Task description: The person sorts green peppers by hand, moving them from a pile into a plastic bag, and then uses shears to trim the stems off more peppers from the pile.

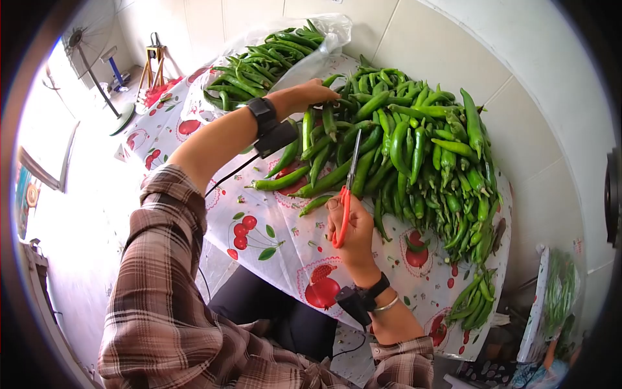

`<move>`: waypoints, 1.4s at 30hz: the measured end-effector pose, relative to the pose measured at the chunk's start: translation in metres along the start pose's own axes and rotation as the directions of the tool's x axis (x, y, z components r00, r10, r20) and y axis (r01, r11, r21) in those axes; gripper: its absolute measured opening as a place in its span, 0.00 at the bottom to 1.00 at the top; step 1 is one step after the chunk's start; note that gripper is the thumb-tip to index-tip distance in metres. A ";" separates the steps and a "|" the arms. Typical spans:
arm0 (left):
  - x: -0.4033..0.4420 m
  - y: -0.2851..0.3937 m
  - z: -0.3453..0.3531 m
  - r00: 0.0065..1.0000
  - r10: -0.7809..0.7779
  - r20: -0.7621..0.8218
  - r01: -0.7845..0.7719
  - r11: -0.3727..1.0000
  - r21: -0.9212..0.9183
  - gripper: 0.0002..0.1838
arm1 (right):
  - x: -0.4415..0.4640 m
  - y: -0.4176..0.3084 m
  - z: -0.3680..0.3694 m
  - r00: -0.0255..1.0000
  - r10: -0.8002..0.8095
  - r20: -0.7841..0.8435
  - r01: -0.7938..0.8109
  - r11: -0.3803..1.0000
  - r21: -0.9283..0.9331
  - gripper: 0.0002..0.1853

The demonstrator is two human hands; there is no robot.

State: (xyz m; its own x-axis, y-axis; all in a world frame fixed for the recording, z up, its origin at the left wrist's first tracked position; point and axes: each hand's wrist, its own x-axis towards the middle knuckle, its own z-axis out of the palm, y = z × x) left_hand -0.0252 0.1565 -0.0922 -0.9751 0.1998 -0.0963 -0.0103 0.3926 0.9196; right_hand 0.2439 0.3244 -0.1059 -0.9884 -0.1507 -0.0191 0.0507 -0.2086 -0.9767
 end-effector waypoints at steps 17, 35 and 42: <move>-0.104 0.063 -0.024 0.989 0.115 -0.092 -0.145 0.881 -0.450 0.10 | -0.001 0.003 -0.003 0.998 -0.053 -0.036 0.052 0.999 -0.016 0.13; -0.154 -0.033 -0.002 0.975 -0.169 -0.146 -0.044 0.496 -0.867 0.07 | -0.012 0.003 -0.007 0.998 -0.065 0.001 0.065 0.995 -0.080 0.15; -0.184 -0.045 -0.020 0.975 -0.210 -0.077 0.042 0.509 -0.859 0.09 | -0.008 -0.001 -0.021 0.994 -0.079 -0.075 0.076 0.996 -0.047 0.16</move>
State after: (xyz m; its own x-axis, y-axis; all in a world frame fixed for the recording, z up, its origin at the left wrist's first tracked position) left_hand 0.1508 0.0843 -0.1087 -0.9652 0.0431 -0.2578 -0.2366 -0.5631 0.7918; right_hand 0.2493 0.3459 -0.1088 -0.9972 -0.0611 0.0424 -0.0312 -0.1735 -0.9843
